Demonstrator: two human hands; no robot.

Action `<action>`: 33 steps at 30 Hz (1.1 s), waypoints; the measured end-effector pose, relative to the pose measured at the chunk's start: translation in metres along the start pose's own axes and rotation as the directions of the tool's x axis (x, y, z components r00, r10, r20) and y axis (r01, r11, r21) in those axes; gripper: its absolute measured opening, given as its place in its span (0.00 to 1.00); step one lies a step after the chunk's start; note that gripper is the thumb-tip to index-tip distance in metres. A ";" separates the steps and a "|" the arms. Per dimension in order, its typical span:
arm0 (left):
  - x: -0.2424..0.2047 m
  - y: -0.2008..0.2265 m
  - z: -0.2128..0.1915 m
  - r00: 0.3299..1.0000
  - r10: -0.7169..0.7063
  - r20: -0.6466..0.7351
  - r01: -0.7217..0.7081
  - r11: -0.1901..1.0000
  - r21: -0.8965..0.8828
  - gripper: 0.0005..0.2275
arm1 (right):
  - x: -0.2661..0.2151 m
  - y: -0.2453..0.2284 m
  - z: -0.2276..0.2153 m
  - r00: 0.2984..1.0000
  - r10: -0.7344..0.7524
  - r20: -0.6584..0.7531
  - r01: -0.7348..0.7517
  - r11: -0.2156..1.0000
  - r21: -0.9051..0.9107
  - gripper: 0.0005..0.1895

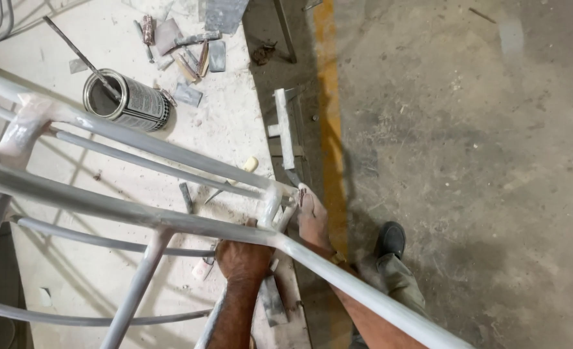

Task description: The recorder is sanding the joints and frame of a large metal or wooden chair using sandpaper in a workshop environment.

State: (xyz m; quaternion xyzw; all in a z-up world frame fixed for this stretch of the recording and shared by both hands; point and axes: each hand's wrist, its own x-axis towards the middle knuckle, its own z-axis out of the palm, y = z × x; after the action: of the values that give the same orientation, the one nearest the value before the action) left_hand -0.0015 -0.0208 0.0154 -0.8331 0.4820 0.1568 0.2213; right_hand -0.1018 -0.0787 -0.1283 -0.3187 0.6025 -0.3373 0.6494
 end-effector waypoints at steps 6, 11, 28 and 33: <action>-0.002 0.003 -0.006 0.993 -0.063 0.096 0.064 0.998 -0.007 0.15 | -0.010 -0.020 -0.006 0.978 -0.195 0.079 0.190 0.980 0.065 0.22; -0.007 0.004 -0.011 0.997 -0.041 0.060 0.041 0.999 0.000 0.17 | -0.023 0.010 -0.016 0.991 -0.096 0.097 0.084 0.990 0.115 0.18; -0.004 -0.002 0.011 0.999 -0.047 -0.018 0.046 0.998 -0.048 0.13 | -0.019 -0.012 0.002 0.998 0.025 -0.064 -0.029 0.997 -0.067 0.27; 0.004 -0.002 0.013 0.992 -0.012 -0.124 0.006 0.999 -0.052 0.13 | 0.007 0.023 0.004 0.955 -0.270 -0.119 0.266 0.963 -0.054 0.24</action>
State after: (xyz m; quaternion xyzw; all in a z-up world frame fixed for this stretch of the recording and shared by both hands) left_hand 0.0019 -0.0157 0.0026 -0.8489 0.4869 0.1158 0.1699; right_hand -0.0958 -0.0714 -0.1502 -0.3877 0.5996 -0.4301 0.5524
